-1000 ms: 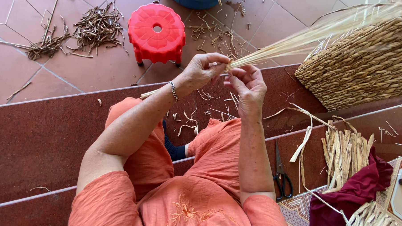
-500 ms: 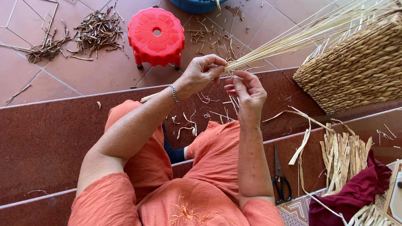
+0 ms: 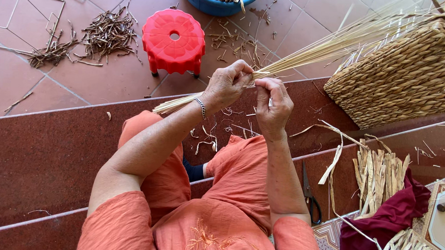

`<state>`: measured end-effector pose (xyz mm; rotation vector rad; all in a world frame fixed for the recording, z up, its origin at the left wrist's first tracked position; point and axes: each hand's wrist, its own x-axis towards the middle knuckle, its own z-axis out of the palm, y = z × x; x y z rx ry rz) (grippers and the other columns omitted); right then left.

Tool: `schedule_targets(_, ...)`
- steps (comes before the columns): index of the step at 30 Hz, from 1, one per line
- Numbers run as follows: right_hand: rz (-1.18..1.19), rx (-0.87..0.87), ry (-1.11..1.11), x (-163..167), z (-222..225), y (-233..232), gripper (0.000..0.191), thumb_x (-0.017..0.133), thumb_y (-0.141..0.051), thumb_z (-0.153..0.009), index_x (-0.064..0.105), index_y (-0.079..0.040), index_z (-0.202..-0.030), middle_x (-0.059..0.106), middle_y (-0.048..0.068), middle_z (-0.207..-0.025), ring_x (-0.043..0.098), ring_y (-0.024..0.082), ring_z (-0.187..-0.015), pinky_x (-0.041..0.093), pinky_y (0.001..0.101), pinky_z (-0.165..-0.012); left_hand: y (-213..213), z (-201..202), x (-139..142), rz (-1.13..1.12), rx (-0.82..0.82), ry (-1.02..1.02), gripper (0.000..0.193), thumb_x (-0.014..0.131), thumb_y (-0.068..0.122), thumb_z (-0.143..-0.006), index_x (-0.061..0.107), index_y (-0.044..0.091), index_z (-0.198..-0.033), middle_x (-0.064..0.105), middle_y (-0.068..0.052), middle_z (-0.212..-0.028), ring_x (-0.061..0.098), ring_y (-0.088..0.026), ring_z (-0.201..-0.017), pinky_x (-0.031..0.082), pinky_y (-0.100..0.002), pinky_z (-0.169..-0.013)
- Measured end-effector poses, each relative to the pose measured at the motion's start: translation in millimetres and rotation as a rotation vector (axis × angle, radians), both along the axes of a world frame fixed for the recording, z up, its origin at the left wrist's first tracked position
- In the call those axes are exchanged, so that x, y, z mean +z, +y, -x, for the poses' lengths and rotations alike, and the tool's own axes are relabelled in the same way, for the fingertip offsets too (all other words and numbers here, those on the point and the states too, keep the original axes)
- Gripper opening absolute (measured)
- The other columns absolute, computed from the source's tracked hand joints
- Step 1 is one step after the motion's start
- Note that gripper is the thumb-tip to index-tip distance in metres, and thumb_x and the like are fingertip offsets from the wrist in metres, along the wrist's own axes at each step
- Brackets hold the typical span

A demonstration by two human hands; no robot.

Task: The person sits on the floor and weaves dried plant fibers into a broom head. They align the fibers, wrap them with a thin strip, and use scissors to trim the ends.

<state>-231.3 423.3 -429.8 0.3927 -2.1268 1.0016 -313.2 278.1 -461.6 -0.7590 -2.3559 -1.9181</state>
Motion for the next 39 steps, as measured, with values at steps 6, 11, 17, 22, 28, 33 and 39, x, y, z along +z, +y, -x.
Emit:
schedule_targets(6,0.039,-0.007,-0.014,1,0,-4,0.017,0.073,-0.002,-0.098,0.069,-0.001,-0.115,0.071,0.009,-0.111,0.073,0.020,-0.100,0.062,0.0319,-0.088,2,1,3,-0.037,-0.044,-0.044,0.016,0.070,0.021,-0.099,0.066,0.008,-0.108,0.067,-0.006,-0.070,0.058,-0.009,-0.063,0.049,-0.028,-0.058)
schedule_targets(11,-0.248,-0.190,0.174,-5,5,1,0.014,0.078,-0.006,-0.096,0.076,-0.006,-0.110,0.067,0.005,-0.106,0.067,0.018,-0.097,0.059,0.0324,-0.082,1,1,6,0.068,0.013,0.026,0.016,0.070,0.024,-0.099,0.065,0.010,-0.105,0.066,-0.006,-0.064,0.062,-0.014,-0.057,0.049,-0.032,-0.055)
schedule_targets(17,-0.393,-0.175,0.230,-6,19,6,0.014,0.070,-0.003,-0.101,0.076,-0.008,-0.112,0.064,0.021,-0.136,0.067,0.017,-0.099,0.062,0.0275,-0.086,1,-2,6,0.191,0.109,0.291,0.015,0.064,0.025,-0.102,0.058,0.014,-0.110,0.071,-0.011,-0.076,0.071,-0.033,-0.071,0.051,-0.044,-0.057)
schedule_targets(22,-0.477,-0.182,0.320,-1,23,5,0.014,0.072,-0.006,-0.098,0.076,-0.007,-0.112,0.067,0.012,-0.133,0.067,0.023,-0.108,0.061,0.0314,-0.091,2,-1,4,0.222,0.131,0.356,0.013,0.062,0.023,-0.102,0.056,0.014,-0.109,0.072,-0.011,-0.085,0.071,-0.035,-0.078,0.052,-0.048,-0.060)
schedule_targets(28,-0.536,-0.138,0.309,-1,20,0,0.017,0.074,-0.005,-0.098,0.075,-0.002,-0.115,0.071,0.011,-0.125,0.069,0.025,-0.107,0.062,0.0331,-0.091,2,1,1,0.310,0.166,0.342,0.010,0.060,0.021,-0.100,0.056,0.014,-0.105,0.072,-0.011,-0.083,0.071,-0.036,-0.076,0.053,-0.049,-0.062)
schedule_targets(33,-0.307,-0.136,0.171,-6,24,4,0.016,0.073,-0.005,-0.100,0.074,-0.003,-0.115,0.073,0.009,-0.112,0.073,0.022,-0.100,0.062,0.0322,-0.090,4,1,0,0.283,0.175,0.404,0.013,0.060,0.024,-0.104,0.053,0.013,-0.105,0.072,-0.011,-0.085,0.071,-0.035,-0.076,0.052,-0.048,-0.059)
schedule_targets(39,0.553,0.011,-0.166,-16,29,-4,0.019,0.080,-0.008,-0.096,0.067,-0.008,-0.111,0.075,0.004,-0.094,0.069,0.010,-0.082,0.058,0.0241,-0.074,11,3,-4,0.293,0.196,0.471,0.013,0.058,0.023,-0.105,0.050,0.014,-0.110,0.069,-0.011,-0.085,0.069,-0.035,-0.070,0.052,-0.046,-0.054)
